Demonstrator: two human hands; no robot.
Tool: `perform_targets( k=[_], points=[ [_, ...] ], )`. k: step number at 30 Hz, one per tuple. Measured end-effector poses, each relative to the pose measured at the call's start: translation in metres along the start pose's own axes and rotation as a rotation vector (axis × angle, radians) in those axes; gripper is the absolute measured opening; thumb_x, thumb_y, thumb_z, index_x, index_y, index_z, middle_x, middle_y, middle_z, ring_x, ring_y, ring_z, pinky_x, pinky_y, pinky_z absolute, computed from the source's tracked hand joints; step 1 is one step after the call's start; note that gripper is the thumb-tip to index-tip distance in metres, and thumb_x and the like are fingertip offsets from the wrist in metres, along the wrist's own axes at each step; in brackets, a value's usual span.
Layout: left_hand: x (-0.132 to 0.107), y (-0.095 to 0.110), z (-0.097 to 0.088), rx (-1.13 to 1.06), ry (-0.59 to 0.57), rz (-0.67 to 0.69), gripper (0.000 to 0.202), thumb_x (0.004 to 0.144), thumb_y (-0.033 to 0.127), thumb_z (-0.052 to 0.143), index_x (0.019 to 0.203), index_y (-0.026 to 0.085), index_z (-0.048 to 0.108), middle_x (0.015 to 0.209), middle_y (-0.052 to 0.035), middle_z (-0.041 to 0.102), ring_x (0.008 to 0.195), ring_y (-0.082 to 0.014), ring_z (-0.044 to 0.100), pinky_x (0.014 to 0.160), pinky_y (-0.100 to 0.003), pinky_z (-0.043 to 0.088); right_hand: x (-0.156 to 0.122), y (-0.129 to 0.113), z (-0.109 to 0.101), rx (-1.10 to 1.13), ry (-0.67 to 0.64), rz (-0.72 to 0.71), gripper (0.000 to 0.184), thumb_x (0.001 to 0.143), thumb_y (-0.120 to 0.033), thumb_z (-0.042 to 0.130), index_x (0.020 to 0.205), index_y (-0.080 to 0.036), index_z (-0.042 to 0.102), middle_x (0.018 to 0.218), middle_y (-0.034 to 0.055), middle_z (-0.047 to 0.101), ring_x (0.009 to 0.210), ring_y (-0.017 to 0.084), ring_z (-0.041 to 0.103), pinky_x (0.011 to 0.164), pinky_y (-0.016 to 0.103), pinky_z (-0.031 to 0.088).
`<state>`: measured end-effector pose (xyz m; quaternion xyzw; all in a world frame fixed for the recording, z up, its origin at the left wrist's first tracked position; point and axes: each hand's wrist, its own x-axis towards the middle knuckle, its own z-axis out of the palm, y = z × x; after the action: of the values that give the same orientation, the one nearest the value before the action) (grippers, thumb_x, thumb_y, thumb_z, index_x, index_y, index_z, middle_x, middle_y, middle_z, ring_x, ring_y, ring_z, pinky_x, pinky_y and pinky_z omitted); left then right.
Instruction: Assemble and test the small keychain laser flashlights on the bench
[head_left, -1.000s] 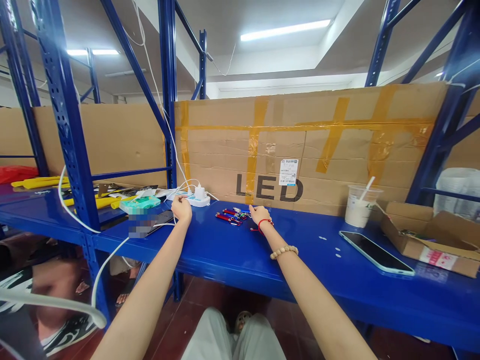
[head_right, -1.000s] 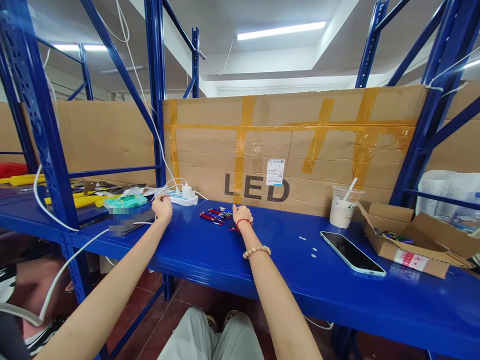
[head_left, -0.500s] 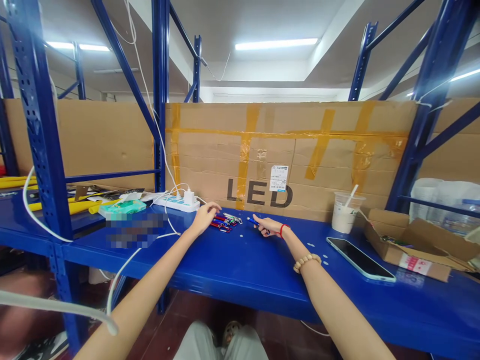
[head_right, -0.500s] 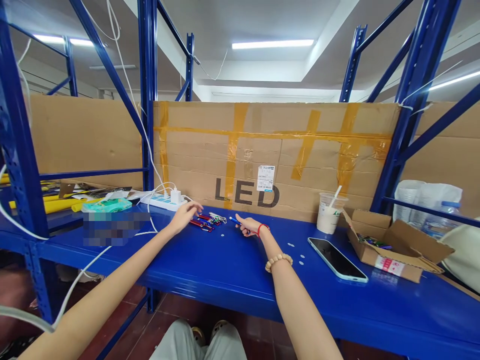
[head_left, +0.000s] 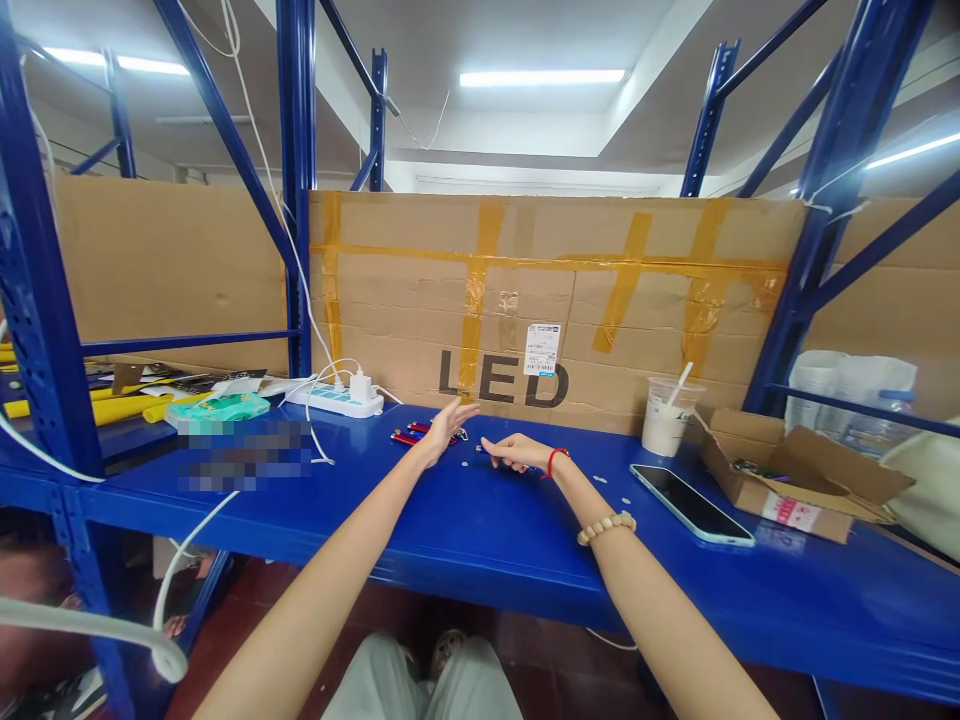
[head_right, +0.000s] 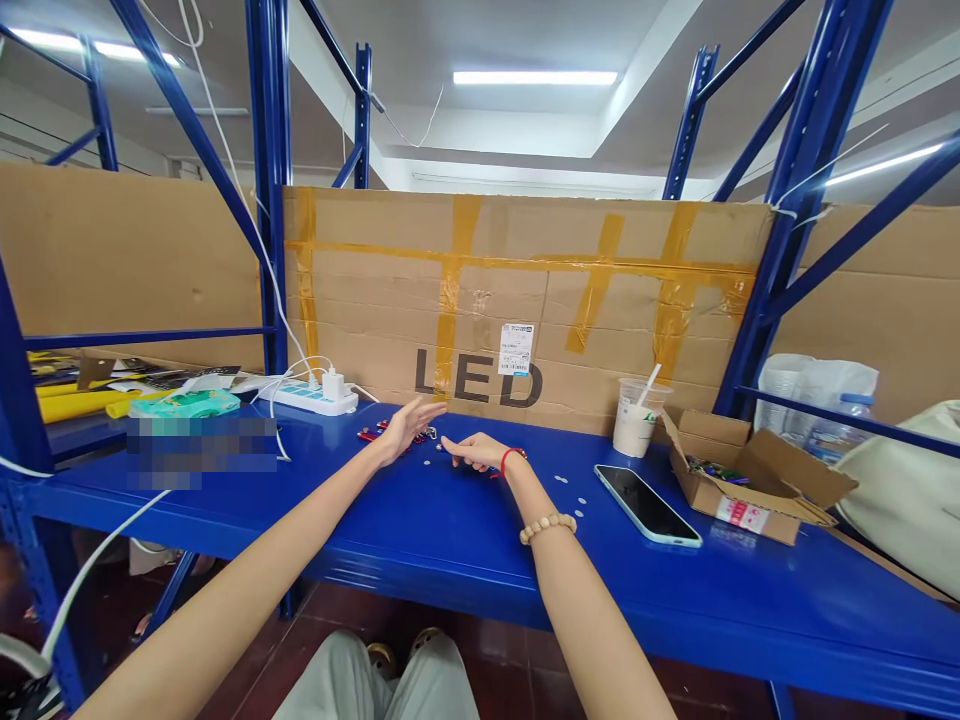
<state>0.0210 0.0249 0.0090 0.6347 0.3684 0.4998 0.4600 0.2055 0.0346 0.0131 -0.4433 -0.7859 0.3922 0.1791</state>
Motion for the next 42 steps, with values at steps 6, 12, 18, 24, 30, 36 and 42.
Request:
perform_targets(
  k=[6,12,18,24,30,36,42],
  points=[
    [-0.012,0.006,-0.021,-0.104,-0.028,0.018,0.074,0.083,0.059,0.013,0.135,0.015,0.042,0.140,-0.0051,0.041,0.137,-0.0228,0.021,0.111,-0.038,0.011,-0.002,-0.002,0.001,-0.002,0.048,-0.001,0.058,0.061,-0.074,0.056,0.054,-0.018,0.045,0.043,-0.0079,0.029,0.042,0.005,0.024,0.042,0.022,0.018],
    [-0.012,0.004,-0.011,-0.145,-0.095,-0.015,0.070,0.083,0.056,0.021,0.130,0.012,0.049,0.136,-0.0081,0.046,0.135,-0.0238,0.027,0.111,-0.037,0.013,0.002,0.002,0.003,0.019,0.091,-0.023,0.060,0.061,-0.076,0.054,0.052,-0.018,0.039,0.044,-0.0086,0.025,0.043,0.005,0.020,0.043,0.023,0.015],
    [-0.010,0.002,-0.016,-0.178,-0.081,-0.008,0.073,0.083,0.058,0.015,0.133,0.016,0.045,0.138,-0.0045,0.044,0.137,-0.0227,0.021,0.112,-0.039,0.008,0.006,0.007,0.001,0.017,0.016,-0.035,0.065,0.064,-0.078,0.048,0.070,-0.014,0.063,0.044,-0.0089,0.024,0.043,0.006,0.021,0.043,0.023,0.017],
    [-0.011,0.001,-0.015,-0.176,-0.082,-0.022,0.074,0.082,0.059,0.018,0.133,0.012,0.045,0.138,-0.0073,0.044,0.136,-0.0229,0.024,0.111,-0.036,0.011,0.007,0.013,-0.001,0.015,-0.018,-0.083,0.067,0.064,-0.077,0.049,0.078,-0.014,0.066,0.047,-0.0083,0.026,0.045,0.006,0.022,0.045,0.023,0.019],
    [-0.012,0.002,-0.013,-0.166,-0.088,-0.031,0.075,0.081,0.061,0.019,0.132,0.013,0.046,0.136,-0.0072,0.046,0.136,-0.0247,0.025,0.111,-0.037,0.012,0.010,0.016,0.000,-0.010,0.006,-0.078,0.067,0.063,-0.079,0.047,0.074,-0.014,0.063,0.046,-0.0077,0.029,0.044,0.006,0.025,0.044,0.023,0.018],
    [-0.011,0.002,-0.012,-0.160,-0.098,-0.047,0.076,0.080,0.061,0.019,0.131,0.012,0.047,0.136,-0.0075,0.046,0.136,-0.0249,0.024,0.110,-0.037,0.012,0.007,0.011,0.001,-0.014,0.005,-0.077,0.066,0.064,-0.079,0.046,0.066,-0.015,0.061,0.044,-0.0081,0.027,0.043,0.006,0.023,0.045,0.023,0.019],
    [-0.014,0.001,-0.008,-0.146,-0.125,-0.073,0.072,0.081,0.059,0.020,0.128,0.014,0.051,0.134,-0.0082,0.049,0.135,-0.0256,0.027,0.110,-0.038,0.011,0.005,0.008,0.004,-0.050,0.050,-0.054,0.063,0.061,-0.079,0.050,0.060,-0.016,0.056,0.044,-0.0068,0.031,0.043,0.006,0.025,0.043,0.024,0.018]
  ],
)
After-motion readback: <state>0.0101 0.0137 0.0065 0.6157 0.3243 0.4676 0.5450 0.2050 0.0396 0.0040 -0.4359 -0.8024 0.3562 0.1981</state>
